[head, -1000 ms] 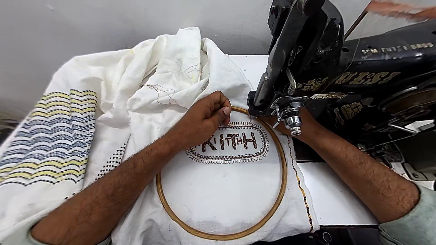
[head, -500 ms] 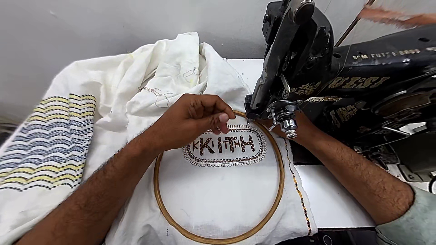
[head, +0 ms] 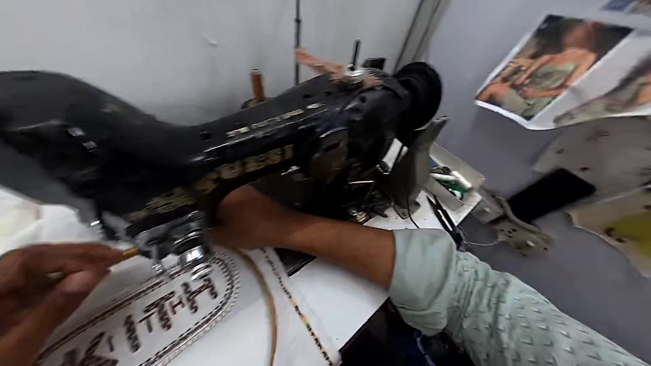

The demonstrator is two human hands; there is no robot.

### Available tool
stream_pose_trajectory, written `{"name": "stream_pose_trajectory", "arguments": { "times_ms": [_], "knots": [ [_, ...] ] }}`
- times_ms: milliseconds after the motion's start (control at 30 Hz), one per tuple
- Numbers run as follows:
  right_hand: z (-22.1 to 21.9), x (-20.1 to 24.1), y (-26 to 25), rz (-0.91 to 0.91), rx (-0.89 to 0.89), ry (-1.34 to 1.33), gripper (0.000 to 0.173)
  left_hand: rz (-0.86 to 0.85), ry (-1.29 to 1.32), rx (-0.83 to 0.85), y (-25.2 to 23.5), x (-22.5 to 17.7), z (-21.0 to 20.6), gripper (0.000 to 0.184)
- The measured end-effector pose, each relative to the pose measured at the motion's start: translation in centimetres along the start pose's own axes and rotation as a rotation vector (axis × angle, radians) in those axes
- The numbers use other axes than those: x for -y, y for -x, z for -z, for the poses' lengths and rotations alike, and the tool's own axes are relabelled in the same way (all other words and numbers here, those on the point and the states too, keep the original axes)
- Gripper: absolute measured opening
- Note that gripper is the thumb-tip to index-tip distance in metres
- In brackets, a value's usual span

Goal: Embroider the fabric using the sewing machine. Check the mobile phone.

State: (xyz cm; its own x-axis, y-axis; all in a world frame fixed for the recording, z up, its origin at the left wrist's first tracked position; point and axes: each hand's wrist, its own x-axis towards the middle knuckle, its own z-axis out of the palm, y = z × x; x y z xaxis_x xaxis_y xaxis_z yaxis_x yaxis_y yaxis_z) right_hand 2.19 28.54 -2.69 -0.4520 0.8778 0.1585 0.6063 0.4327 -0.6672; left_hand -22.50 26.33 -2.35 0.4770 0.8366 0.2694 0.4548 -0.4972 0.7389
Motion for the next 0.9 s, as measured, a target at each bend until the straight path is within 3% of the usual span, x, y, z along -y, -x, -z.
{"name": "stream_pose_trajectory", "arguments": {
  "times_ms": [67,133,333,567,667,767,900],
  "knots": [
    [-0.1,-0.2,-0.1,0.035,-0.004,-0.017,0.014,0.124,0.339,-0.038,0.0,-1.1,-1.8,0.012],
    [-0.1,-0.3,-0.1,0.057,-0.005,-0.021,0.014,0.228,0.467,-0.114,-0.3,-2.2,-3.1,0.021],
    [-0.4,-1.0,-0.3,0.122,-0.022,-0.032,0.015,0.336,0.44,-0.281,-1.0,-3.8,-4.3,0.032],
    [0.3,-1.0,-0.4,0.08,0.027,-0.079,0.019,0.304,0.545,-0.243,-0.8,-1.5,-3.1,0.034],
    [0.3,-1.1,-0.4,0.081,0.007,-0.087,0.02,0.203,0.281,-0.237,-0.6,3.6,-0.5,0.022],
    [0.0,-1.0,-0.2,0.074,-0.035,-0.068,0.019,0.092,-0.103,-0.381,0.0,4.3,1.9,0.029],
    [-0.4,-0.5,0.1,-0.033,-0.07,-0.03,0.016,-0.002,-0.196,-0.504,0.4,8.1,6.5,0.033]
  ]
}}
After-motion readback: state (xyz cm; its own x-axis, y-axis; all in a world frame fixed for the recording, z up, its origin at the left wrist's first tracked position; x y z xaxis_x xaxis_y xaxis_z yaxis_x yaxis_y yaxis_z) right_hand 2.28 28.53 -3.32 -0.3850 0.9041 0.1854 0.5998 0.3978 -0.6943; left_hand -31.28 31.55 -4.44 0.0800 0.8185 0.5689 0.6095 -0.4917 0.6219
